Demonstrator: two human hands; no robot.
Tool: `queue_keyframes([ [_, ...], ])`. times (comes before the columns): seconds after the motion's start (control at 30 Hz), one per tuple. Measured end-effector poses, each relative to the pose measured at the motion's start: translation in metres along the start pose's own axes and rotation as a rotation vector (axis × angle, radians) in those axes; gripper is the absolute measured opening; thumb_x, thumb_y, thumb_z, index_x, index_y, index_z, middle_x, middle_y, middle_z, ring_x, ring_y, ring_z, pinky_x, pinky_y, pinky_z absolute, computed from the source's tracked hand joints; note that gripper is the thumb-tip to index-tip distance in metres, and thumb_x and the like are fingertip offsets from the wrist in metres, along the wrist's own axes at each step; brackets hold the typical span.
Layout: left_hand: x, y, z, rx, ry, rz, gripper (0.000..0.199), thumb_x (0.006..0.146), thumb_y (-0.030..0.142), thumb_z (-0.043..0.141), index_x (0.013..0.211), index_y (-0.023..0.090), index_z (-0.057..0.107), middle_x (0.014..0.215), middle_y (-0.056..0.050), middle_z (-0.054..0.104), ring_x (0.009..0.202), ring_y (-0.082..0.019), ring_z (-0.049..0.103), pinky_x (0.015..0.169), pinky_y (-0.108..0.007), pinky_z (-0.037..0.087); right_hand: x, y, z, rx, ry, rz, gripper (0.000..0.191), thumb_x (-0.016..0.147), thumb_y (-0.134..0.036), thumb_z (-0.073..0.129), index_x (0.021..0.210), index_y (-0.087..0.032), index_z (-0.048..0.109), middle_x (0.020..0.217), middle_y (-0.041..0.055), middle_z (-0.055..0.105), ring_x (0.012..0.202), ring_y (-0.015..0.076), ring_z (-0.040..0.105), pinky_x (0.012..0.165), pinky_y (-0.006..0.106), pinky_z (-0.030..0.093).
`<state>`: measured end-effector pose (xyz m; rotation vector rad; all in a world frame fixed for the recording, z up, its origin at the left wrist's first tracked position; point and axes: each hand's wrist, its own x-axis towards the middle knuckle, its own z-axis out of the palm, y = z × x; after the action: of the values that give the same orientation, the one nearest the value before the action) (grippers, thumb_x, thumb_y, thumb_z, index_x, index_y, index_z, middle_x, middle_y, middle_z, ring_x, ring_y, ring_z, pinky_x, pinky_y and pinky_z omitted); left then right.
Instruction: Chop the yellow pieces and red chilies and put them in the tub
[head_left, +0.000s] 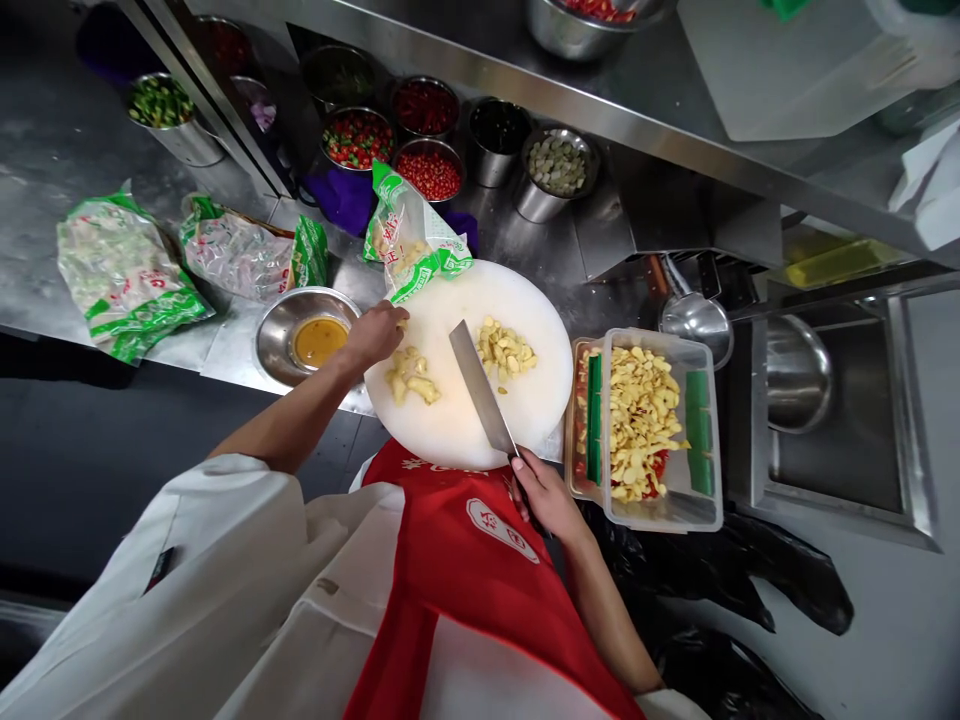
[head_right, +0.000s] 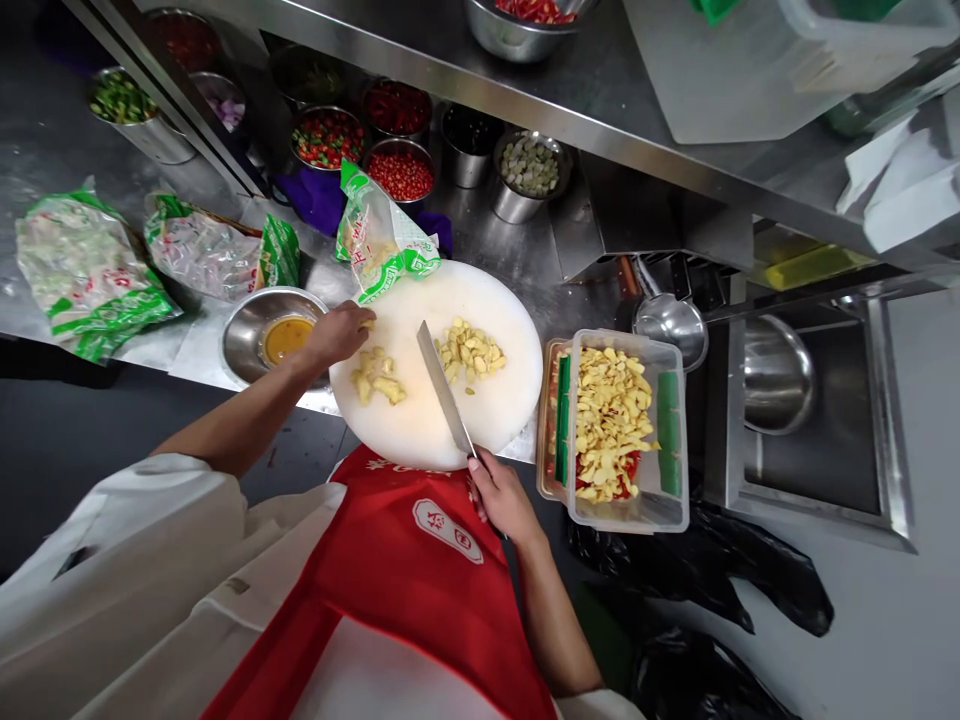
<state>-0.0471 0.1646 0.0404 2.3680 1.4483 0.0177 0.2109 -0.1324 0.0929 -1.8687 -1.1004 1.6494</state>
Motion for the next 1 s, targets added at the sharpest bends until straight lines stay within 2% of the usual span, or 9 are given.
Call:
queue_keyframes([
  [0.13, -0.007, -0.014, -0.013, 0.051, -0.133, 0.007, 0.038, 0.079, 0.015, 0.054, 0.114, 0.020, 0.066, 0.112, -0.011, 0.064, 0.095, -0.024, 0.065, 0.081, -0.032, 0.051, 0.000, 0.002, 0.001, -0.010, 0.002, -0.010, 0.051, 0.100, -0.056, 0.034, 0.130, -0.018, 0.053, 0.060, -0.0072, 0.053, 0.041, 0.0110, 0.051, 0.044, 0.022, 0.043],
  [0.27, -0.030, -0.022, -0.016, -0.008, -0.209, 0.048, 0.033, 0.081, 0.022, 0.056, 0.112, 0.020, 0.065, 0.107, -0.009, 0.065, 0.092, -0.023, 0.065, 0.081, -0.031, 0.051, 0.000, 0.000, 0.003, -0.013, 0.007, -0.002, 0.052, 0.100, -0.056, 0.035, 0.130, -0.018, 0.054, 0.060, -0.0064, 0.055, 0.041, 0.0111, 0.051, 0.045, 0.022, 0.044],
  [0.4, -0.057, -0.013, 0.000, -0.178, -0.117, -0.027, 0.034, 0.088, 0.035, 0.056, 0.115, 0.017, 0.065, 0.109, -0.011, 0.063, 0.092, -0.023, 0.065, 0.087, -0.034, 0.053, 0.000, -0.002, 0.003, -0.013, 0.001, 0.010, 0.051, 0.099, -0.058, 0.035, 0.126, -0.019, 0.056, 0.059, -0.0066, 0.054, 0.041, 0.0112, 0.052, 0.045, 0.022, 0.044],
  [0.53, -0.073, 0.005, 0.023, -0.241, 0.044, -0.080, 0.040, 0.086, 0.041, 0.065, 0.117, 0.017, 0.066, 0.122, -0.013, 0.058, 0.106, -0.027, 0.061, 0.099, -0.040, 0.050, 0.000, 0.000, 0.003, -0.014, -0.001, 0.010, 0.050, 0.099, -0.058, 0.035, 0.124, -0.019, 0.056, 0.059, -0.0066, 0.054, 0.041, 0.0113, 0.052, 0.045, 0.022, 0.044],
  [0.63, -0.075, 0.014, 0.038, -0.215, 0.125, -0.037, 0.037, 0.085, 0.036, 0.068, 0.116, 0.015, 0.066, 0.127, -0.014, 0.056, 0.114, -0.030, 0.057, 0.105, -0.044, 0.046, 0.000, 0.001, 0.003, -0.009, -0.001, 0.014, 0.051, 0.099, -0.058, 0.035, 0.124, -0.019, 0.056, 0.059, -0.0064, 0.054, 0.042, 0.0115, 0.052, 0.046, 0.023, 0.044],
  [0.73, -0.073, 0.017, 0.048, -0.221, 0.172, 0.059, 0.032, 0.090, 0.030, 0.062, 0.118, 0.015, 0.065, 0.131, -0.014, 0.056, 0.118, -0.030, 0.053, 0.107, -0.044, 0.044, -0.001, 0.001, 0.004, -0.014, 0.006, 0.019, 0.052, 0.099, -0.058, 0.036, 0.128, -0.019, 0.055, 0.060, -0.0061, 0.054, 0.042, 0.0115, 0.052, 0.046, 0.023, 0.044],
  [0.9, -0.061, 0.015, 0.046, -0.157, 0.224, 0.108, 0.032, 0.090, 0.033, 0.062, 0.119, 0.019, 0.066, 0.138, -0.012, 0.051, 0.125, -0.032, 0.046, 0.110, -0.047, 0.040, -0.002, -0.001, 0.006, -0.037, 0.011, 0.001, 0.054, 0.099, -0.058, 0.035, 0.133, -0.019, 0.054, 0.060, -0.0062, 0.055, 0.042, 0.0117, 0.052, 0.046, 0.023, 0.045],
  [1.0, -0.054, 0.017, 0.035, -0.068, 0.181, 0.045, 0.040, 0.085, 0.038, 0.068, 0.119, 0.018, 0.066, 0.127, -0.015, 0.055, 0.117, -0.034, 0.051, 0.103, -0.048, 0.045, -0.002, -0.002, 0.007, -0.046, 0.017, 0.001, 0.055, 0.099, -0.057, 0.035, 0.134, -0.019, 0.054, 0.059, -0.0061, 0.055, 0.042, 0.0117, 0.053, 0.047, 0.023, 0.045],
])
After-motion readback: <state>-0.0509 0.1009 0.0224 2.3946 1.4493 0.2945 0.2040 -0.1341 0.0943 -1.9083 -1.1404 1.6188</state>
